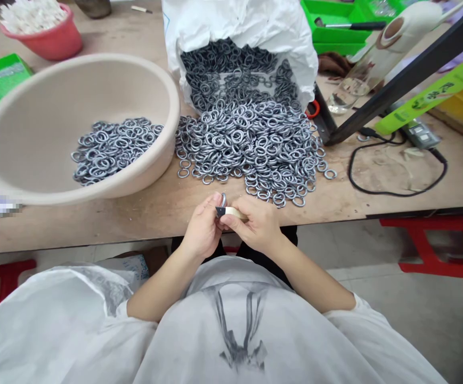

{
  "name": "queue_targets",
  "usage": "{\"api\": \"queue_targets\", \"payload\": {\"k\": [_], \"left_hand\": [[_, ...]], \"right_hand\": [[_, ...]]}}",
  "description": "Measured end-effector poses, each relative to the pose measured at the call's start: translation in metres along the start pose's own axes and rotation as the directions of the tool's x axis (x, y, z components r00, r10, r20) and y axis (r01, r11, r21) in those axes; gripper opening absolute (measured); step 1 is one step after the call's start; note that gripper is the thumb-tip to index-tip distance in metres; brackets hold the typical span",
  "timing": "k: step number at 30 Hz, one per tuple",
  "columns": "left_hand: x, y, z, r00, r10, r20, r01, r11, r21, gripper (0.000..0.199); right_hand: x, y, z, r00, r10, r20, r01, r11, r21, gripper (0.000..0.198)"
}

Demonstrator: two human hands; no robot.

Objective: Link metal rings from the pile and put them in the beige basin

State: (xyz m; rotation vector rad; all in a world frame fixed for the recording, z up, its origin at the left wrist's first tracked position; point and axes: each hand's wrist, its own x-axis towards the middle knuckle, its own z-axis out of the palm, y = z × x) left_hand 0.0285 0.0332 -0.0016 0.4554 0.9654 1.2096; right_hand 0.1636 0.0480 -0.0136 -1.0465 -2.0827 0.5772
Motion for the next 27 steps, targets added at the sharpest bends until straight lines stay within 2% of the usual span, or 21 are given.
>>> {"api": "queue_targets", "payload": {"k": [2,6,8,11,14,16,18,20,21,22,24,27], "left_hand": [[0.0,-0.002,-0.001,1.0,-0.005,0.019,0.005,1.0,-0.003,0.047],[-0.004,-0.005,-0.005,0.99,0.057,0.13,-0.058,0.998,0.003,0.046],[-0.005,-0.001,-0.01,0.986,0.087,0.141,-0.089,0.996,0.006,0.045],[-0.003,0.01,-0.02,0.989,0.127,0.074,-0.125,0.992,-0.034,0.041],[0.001,0.023,-0.03,0.987,0.162,0.017,-0.16,0.984,-0.077,0.044],[0.002,0.027,-0.034,0.985,0.174,-0.019,-0.175,0.983,-0.057,0.047],[0.002,0.027,-0.036,0.984,0.174,-0.037,-0.174,0.985,-0.001,0.046],[0.0,0.022,-0.035,0.99,0.142,-0.02,-0.141,0.989,0.051,0.041],[-0.001,0.019,-0.033,0.994,0.11,0.001,-0.11,0.992,0.067,0.038],[-0.002,0.015,-0.03,0.997,0.069,0.026,-0.071,0.995,0.076,0.037],[-0.003,0.007,-0.023,0.994,-0.043,0.096,0.035,0.996,0.082,0.034],[-0.005,-0.001,-0.013,0.959,-0.176,0.221,0.17,0.984,0.046,0.037]], "right_hand": [[0.002,0.004,-0.001,0.999,0.033,0.004,-0.033,0.999,0.009,0.049],[0.005,0.02,-0.01,0.964,0.247,-0.102,-0.252,0.967,-0.042,0.046],[0.003,0.024,-0.014,0.956,0.263,-0.133,-0.278,0.954,-0.112,0.043],[-0.003,0.021,-0.013,0.977,0.212,-0.009,-0.206,0.937,-0.281,0.038],[-0.007,0.016,-0.007,0.96,0.262,0.101,-0.199,0.888,-0.414,0.034],[-0.005,0.015,-0.005,0.945,0.306,0.116,-0.236,0.883,-0.406,0.029],[-0.001,0.017,-0.005,0.938,0.331,0.105,-0.289,0.911,-0.295,0.023],[0.004,0.018,-0.006,0.928,0.362,0.091,-0.36,0.932,-0.041,0.018],[0.006,0.018,-0.007,0.92,0.381,0.096,-0.391,0.911,0.13,0.019],[0.008,0.017,-0.007,0.911,0.396,0.112,-0.411,0.86,0.303,0.023],[0.011,0.012,-0.007,0.897,0.411,0.163,-0.425,0.697,0.578,0.032],[0.012,0.005,-0.003,0.868,0.431,0.246,-0.453,0.488,0.746,0.04]]}}
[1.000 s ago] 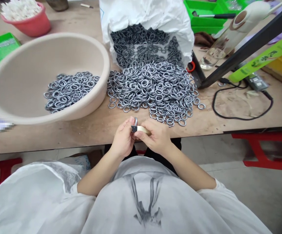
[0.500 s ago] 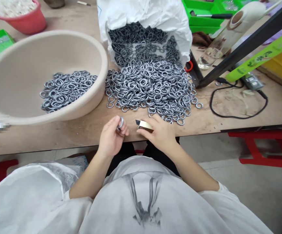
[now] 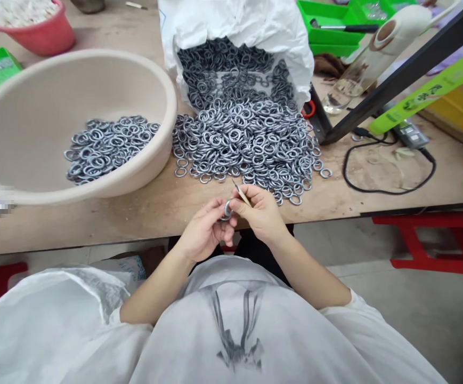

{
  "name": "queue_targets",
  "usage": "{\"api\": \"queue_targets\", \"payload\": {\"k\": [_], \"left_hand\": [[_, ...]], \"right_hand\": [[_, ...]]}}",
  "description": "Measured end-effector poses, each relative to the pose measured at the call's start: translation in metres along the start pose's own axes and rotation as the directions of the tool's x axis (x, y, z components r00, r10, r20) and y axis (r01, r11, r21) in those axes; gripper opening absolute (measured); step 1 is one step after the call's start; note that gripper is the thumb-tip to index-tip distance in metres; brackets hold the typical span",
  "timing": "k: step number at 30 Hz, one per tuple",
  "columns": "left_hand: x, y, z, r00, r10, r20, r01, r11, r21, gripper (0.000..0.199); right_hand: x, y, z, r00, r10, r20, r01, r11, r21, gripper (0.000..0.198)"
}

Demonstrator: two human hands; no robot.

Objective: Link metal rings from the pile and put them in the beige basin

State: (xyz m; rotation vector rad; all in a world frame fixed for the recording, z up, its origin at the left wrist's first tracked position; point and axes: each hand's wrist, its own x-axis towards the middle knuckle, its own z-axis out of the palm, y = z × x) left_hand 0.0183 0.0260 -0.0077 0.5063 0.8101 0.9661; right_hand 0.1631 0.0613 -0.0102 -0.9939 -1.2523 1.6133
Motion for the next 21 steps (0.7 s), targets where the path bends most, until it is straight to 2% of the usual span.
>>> {"api": "queue_targets", "payload": {"k": [3,5,7,10,13,16,19,21], "left_hand": [[0.001,-0.003,0.004,0.998,-0.022,0.065,0.026,0.998,-0.057,0.045],[0.001,-0.002,0.004,0.998,-0.024,0.064,0.027,0.999,-0.044,0.047],[0.002,-0.001,0.002,0.998,-0.019,0.059,0.02,1.0,-0.011,0.047],[0.002,0.0,0.0,0.999,0.016,0.049,-0.017,1.0,0.019,0.047],[0.002,0.0,0.0,0.998,0.059,0.039,-0.06,0.998,0.034,0.045],[0.003,-0.001,0.001,0.994,0.105,0.028,-0.107,0.993,0.053,0.044],[0.003,-0.004,0.001,0.993,0.116,0.025,-0.117,0.991,0.063,0.045],[0.003,-0.006,0.001,0.992,0.121,0.02,-0.122,0.991,0.062,0.046]], "right_hand": [[-0.001,0.005,0.005,0.999,0.039,-0.023,-0.036,0.995,0.091,0.043],[-0.002,0.01,0.006,0.998,0.005,-0.055,0.001,0.995,0.102,0.043],[-0.002,0.015,0.006,0.994,-0.07,-0.084,0.075,0.996,0.054,0.042],[-0.003,0.019,0.004,0.971,-0.213,-0.111,0.2,0.973,-0.115,0.041],[-0.006,0.021,0.001,0.951,-0.303,-0.06,0.289,0.941,-0.174,0.043],[-0.009,0.021,0.0,0.947,-0.32,-0.008,0.315,0.936,-0.154,0.045],[-0.009,0.02,0.003,0.956,-0.292,-0.012,0.286,0.942,-0.176,0.043],[-0.008,0.019,0.006,0.949,-0.315,-0.02,0.306,0.934,-0.184,0.038]]}}
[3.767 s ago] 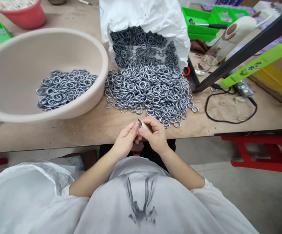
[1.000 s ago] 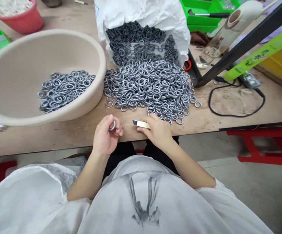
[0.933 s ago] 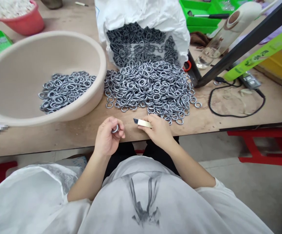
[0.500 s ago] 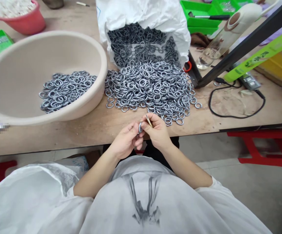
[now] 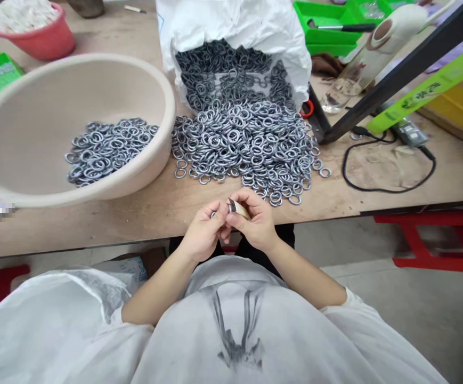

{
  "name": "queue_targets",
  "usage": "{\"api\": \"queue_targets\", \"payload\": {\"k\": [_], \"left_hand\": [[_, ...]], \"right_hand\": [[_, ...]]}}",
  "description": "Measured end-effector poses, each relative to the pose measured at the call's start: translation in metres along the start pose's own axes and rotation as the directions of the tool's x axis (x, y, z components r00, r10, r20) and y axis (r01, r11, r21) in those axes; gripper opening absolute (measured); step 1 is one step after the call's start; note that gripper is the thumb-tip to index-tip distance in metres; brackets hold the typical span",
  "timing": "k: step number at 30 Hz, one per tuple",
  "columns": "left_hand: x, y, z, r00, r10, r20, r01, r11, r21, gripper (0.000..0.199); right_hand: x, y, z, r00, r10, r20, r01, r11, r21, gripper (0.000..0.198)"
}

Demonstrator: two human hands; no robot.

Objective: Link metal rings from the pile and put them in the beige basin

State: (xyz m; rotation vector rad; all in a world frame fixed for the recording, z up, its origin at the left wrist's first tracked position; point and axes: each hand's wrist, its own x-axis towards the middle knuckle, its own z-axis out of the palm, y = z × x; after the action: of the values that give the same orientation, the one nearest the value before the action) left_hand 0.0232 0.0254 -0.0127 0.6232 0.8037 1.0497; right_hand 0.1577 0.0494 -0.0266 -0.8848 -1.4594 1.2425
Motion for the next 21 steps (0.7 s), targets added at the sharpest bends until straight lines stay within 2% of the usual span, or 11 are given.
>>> {"api": "queue_targets", "payload": {"k": [5,7,10,13,17,21], "left_hand": [[-0.002,0.001,-0.004,0.997,0.073,-0.004,-0.073,0.996,0.051,0.046],[-0.002,0.003,-0.006,0.995,0.097,-0.01,-0.097,0.993,0.062,0.045],[-0.002,0.006,-0.007,0.993,0.112,-0.042,-0.11,0.993,0.044,0.044],[-0.002,0.006,-0.008,0.992,0.116,-0.049,-0.115,0.993,0.026,0.044],[-0.003,0.004,-0.009,0.993,0.115,-0.029,-0.114,0.993,0.032,0.043],[-0.009,0.005,-0.009,0.993,0.042,0.109,-0.051,0.995,0.082,0.043]], "right_hand": [[0.007,-0.008,-0.006,0.998,-0.008,-0.058,0.004,0.998,-0.065,0.035],[0.006,-0.013,-0.012,0.998,-0.056,0.003,0.056,0.984,-0.17,0.038],[0.0,-0.021,-0.018,0.972,-0.175,0.158,0.22,0.914,-0.341,0.041],[-0.006,-0.023,-0.017,0.956,-0.211,0.203,0.281,0.856,-0.433,0.043],[-0.004,-0.019,-0.017,0.969,-0.145,0.201,0.224,0.858,-0.463,0.046],[0.009,-0.011,-0.027,1.0,-0.005,-0.004,0.003,0.873,-0.488,0.049]]}}
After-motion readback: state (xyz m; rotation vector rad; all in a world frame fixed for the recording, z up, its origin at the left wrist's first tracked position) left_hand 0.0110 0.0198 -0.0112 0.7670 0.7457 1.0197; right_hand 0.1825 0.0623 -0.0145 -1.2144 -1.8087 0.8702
